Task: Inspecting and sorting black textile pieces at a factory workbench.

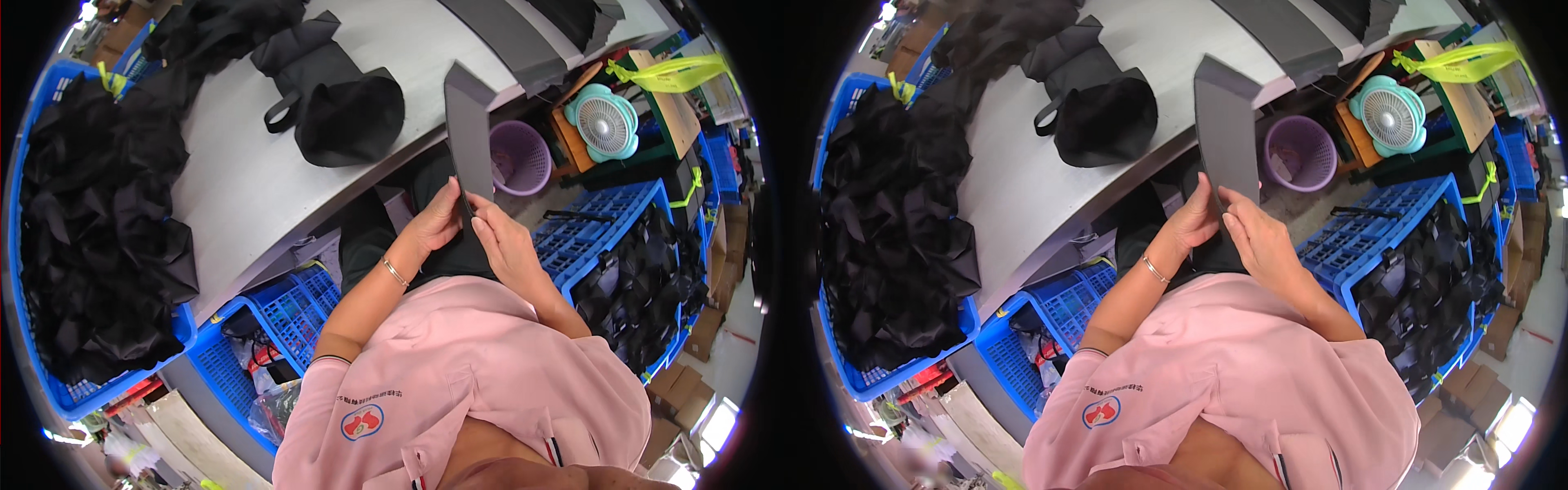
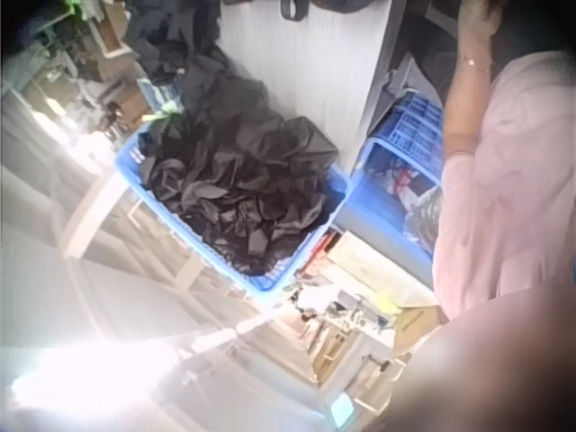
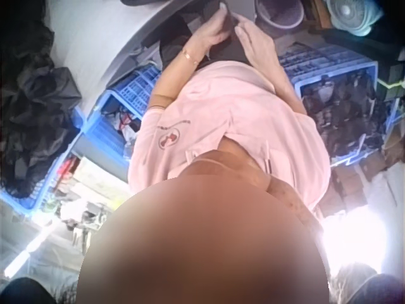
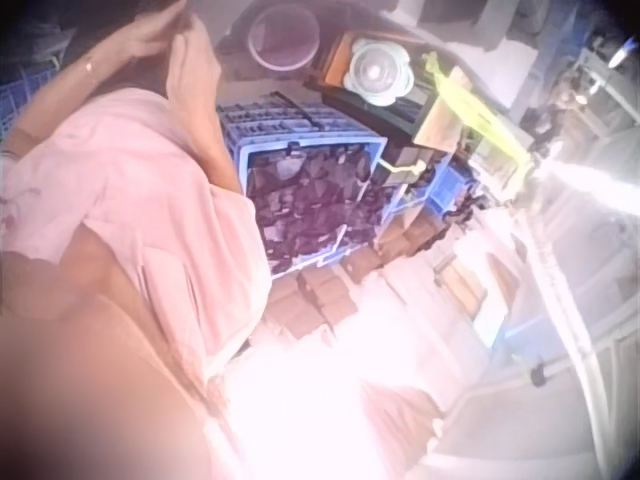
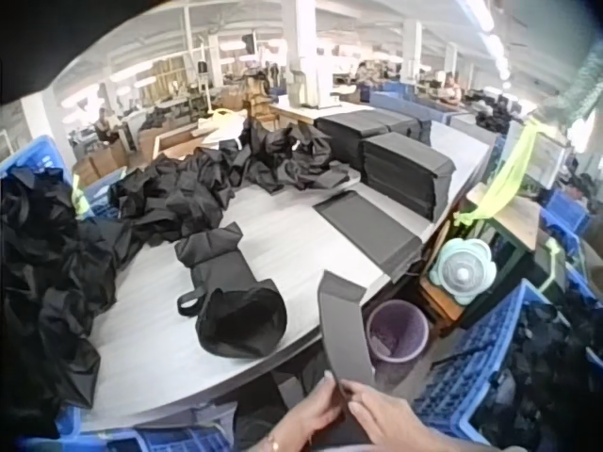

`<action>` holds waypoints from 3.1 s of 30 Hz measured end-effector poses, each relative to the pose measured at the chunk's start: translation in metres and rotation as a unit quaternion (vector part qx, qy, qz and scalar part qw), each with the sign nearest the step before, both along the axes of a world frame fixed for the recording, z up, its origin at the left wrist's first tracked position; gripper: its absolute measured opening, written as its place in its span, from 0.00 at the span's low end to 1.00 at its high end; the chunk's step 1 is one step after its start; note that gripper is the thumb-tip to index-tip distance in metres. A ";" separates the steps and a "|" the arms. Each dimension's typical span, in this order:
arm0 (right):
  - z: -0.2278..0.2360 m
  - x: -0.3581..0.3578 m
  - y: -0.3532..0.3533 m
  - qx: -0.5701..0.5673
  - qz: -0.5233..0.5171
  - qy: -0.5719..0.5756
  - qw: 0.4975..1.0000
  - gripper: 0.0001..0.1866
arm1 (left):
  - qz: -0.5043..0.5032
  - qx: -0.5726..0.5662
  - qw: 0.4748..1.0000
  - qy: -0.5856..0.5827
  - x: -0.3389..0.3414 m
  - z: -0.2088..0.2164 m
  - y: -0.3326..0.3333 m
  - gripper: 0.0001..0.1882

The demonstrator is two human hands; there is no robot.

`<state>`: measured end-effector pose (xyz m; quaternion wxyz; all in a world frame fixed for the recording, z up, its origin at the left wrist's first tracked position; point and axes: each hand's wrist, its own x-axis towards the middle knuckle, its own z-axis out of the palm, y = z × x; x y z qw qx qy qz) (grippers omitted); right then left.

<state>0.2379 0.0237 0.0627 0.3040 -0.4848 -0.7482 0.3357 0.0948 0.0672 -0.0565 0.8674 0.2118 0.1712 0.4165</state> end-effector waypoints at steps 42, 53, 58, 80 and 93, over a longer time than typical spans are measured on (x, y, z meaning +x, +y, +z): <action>0.040 -0.065 0.070 -0.019 0.092 -0.031 0.995 0.21 | 0.373 0.446 0.471 0.663 -0.112 0.121 0.026 0.37; 0.019 -0.086 0.066 0.102 0.059 -0.120 0.986 0.15 | 0.340 0.487 0.585 0.552 -0.095 0.131 -0.010 0.35; -0.069 -0.061 0.106 0.129 0.138 0.089 0.978 0.18 | 0.279 0.536 0.616 0.505 -0.080 0.134 -0.026 0.31; 0.007 -0.063 0.092 -0.308 -0.096 0.488 0.811 0.25 | 0.501 0.408 0.507 0.570 -0.048 0.120 -0.008 0.35; -0.022 -0.062 0.088 -0.302 -0.094 0.466 0.826 0.24 | 0.544 0.391 0.475 0.570 -0.059 0.121 0.000 0.29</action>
